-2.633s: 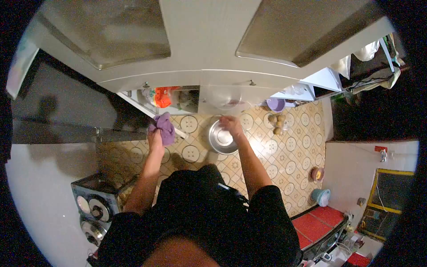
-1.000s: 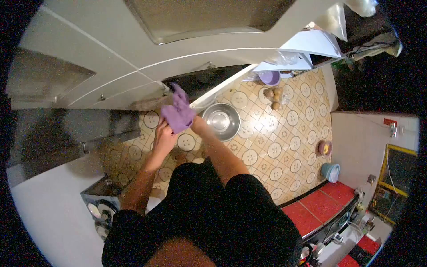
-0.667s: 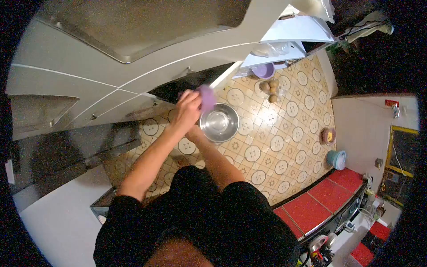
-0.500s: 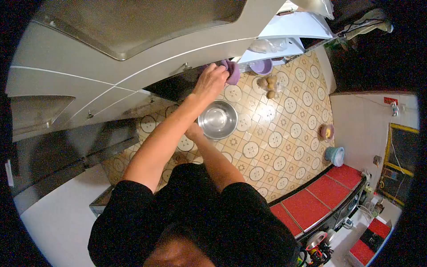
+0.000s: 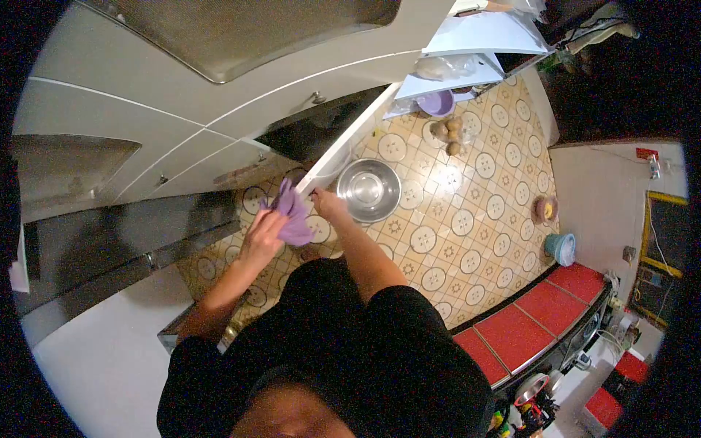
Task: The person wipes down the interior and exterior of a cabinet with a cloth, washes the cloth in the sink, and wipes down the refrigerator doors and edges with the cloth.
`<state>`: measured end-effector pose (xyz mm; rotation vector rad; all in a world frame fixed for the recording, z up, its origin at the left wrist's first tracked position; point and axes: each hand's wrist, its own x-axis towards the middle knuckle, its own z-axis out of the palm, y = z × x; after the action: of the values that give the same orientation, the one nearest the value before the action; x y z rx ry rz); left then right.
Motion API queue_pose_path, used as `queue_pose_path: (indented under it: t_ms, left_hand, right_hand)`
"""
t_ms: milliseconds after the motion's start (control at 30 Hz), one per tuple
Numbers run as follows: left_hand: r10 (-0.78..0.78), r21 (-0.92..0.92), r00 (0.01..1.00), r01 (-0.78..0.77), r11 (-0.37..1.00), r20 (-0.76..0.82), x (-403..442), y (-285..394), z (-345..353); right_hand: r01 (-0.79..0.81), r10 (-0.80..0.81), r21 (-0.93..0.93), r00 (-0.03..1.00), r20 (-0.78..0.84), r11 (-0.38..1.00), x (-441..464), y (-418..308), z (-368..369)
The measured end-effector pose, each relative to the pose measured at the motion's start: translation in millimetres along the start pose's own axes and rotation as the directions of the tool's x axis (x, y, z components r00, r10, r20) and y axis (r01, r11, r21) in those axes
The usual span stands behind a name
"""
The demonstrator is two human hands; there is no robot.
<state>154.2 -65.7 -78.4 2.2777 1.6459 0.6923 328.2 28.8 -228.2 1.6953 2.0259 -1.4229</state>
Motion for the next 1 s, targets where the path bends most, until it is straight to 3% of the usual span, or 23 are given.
queue_pose_path:
  t_ms: [67, 133, 233, 300, 333, 400, 467, 500, 533, 600, 667, 767, 867, 900, 967, 1000]
  left_hand:
    - [-0.262, -0.077, 0.965, 0.261, 0.962, 0.0, -45, -27, 1]
    - [-0.561, -0.224, 0.827, 0.553, 0.802, 0.035, -49, -36, -18]
    - [-0.635, -0.403, 0.771, 0.566, 0.719, -0.05, 6, -5, -35]
    - [-0.429, -0.362, 0.894, 0.359, 0.86, -0.131, 36, 19, -12]
    - [-0.313, -0.339, 0.934, 0.242, 0.909, -0.172, 52, 29, 0]
    - [-0.046, -0.139, 0.995, 0.034, 0.99, -0.085, 81, 26, 31]
    - [0.038, -0.148, 0.998, -0.044, 0.988, -0.042, 123, 29, 45]
    - [0.103, -0.114, 0.994, -0.107, 0.988, -0.037, 147, 34, 49]
    - [0.168, -0.079, 0.985, -0.17, 0.982, -0.033, 175, 38, 53]
    - [0.274, -0.029, 0.954, -0.279, 0.96, -0.124, 233, 48, 71]
    - [0.314, 0.001, 0.931, -0.319, 0.948, -0.187, 286, 58, 88]
    - [0.293, 0.172, 0.955, -0.298, 0.939, 0.053, 314, 60, 113]
    - [0.236, 0.13, 0.972, -0.233, 0.964, -0.012, 275, 60, 98]
    - [0.183, 0.026, 0.982, -0.182, 0.983, -0.049, 257, 55, 93]
    - [0.116, -0.023, 0.993, -0.115, 0.993, 0.032, 209, 50, 82]
    - [0.129, 0.002, 0.992, -0.129, 0.992, 0.005, 185, 49, 72]
  right_hand:
    - [-0.026, 0.026, 0.006, 1.0, 0.01, 1.0, 6, 6, 5]
    - [0.008, -0.007, 0.046, 1.0, -0.011, 0.999, 13, 10, 4]
    - [0.02, -0.02, 0.059, 1.0, 0.01, 0.998, 4, 16, 10]
    - [0.011, -0.012, 0.013, 0.999, 0.051, 1.0, -3, 1, -5]
    - [0.159, -0.166, -0.105, 0.984, -0.063, 0.982, 5, 8, -2]
    - [0.387, -0.484, -0.375, 0.85, -0.207, 0.842, 38, 44, 32]
    - [0.383, -0.377, -0.055, 0.857, -0.353, 0.922, 45, 70, 62]
    - [0.211, -0.208, 0.004, 0.966, -0.152, 0.978, 25, 46, 38]
    - [0.024, -0.026, 0.023, 0.998, 0.062, 0.999, 13, 30, 20]
    - [0.023, -0.024, 0.017, 0.996, 0.083, 1.0, 10, 29, 14]
    - [-0.036, 0.033, 0.095, 0.999, 0.035, 0.995, -17, 8, -13]
    - [-0.018, 0.013, 0.072, 0.998, 0.068, 0.997, -9, 15, -10]
    - [0.038, -0.044, 0.087, 0.997, 0.062, 0.996, 3, 30, 5]
    - [0.029, -0.036, 0.087, 0.996, 0.077, 0.996, -3, 26, -3]
    - [-0.019, 0.015, 0.049, 0.996, 0.09, 0.999, -9, 15, -14]
    - [0.036, -0.041, 0.07, 0.997, 0.068, 0.997, -8, 17, -9]
